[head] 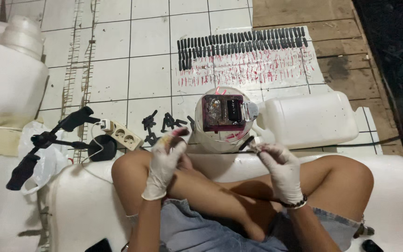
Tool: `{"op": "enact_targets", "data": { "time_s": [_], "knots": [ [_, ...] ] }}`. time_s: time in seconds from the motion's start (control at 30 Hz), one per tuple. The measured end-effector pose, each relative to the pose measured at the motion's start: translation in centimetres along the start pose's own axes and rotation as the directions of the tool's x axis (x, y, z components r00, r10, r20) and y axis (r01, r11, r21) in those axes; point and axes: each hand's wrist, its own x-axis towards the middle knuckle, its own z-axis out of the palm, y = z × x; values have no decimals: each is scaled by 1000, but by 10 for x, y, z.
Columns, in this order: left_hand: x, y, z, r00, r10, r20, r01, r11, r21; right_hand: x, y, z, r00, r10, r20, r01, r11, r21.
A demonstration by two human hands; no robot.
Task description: The person is painting small black nail tips with a red substance using a brush. They repeatedly dip the brush into a container, apply the substance to each nail tip, and place the finished tips in a row on a white sheet.
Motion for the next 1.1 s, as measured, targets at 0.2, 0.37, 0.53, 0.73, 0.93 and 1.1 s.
{"op": "enact_targets", "data": {
  "time_s": [0.2,0.37,0.53,0.73,0.93,1.1],
  "knots": [
    [67,-119,-4,852,-402,-334,306,902,-305,76,-41,14,888,-433,152,458,855,-243],
    [72,-115,8,882,-332,-334,270,938,-218,92,-69,45,675,-646,357,738,599,-311],
    [71,-104,11,884,-332,-329,327,942,-72,104,-72,44,525,-659,539,851,418,-317],
    [70,-89,10,872,-332,-359,300,943,-145,115,-77,37,389,-636,667,915,184,-358],
    [68,-84,8,863,-356,-359,320,934,-157,119,-90,35,338,-575,745,915,16,-403],
    [69,-78,6,857,-387,-339,343,921,-185,118,-107,40,283,-428,859,894,-206,-397]
  ]
}}
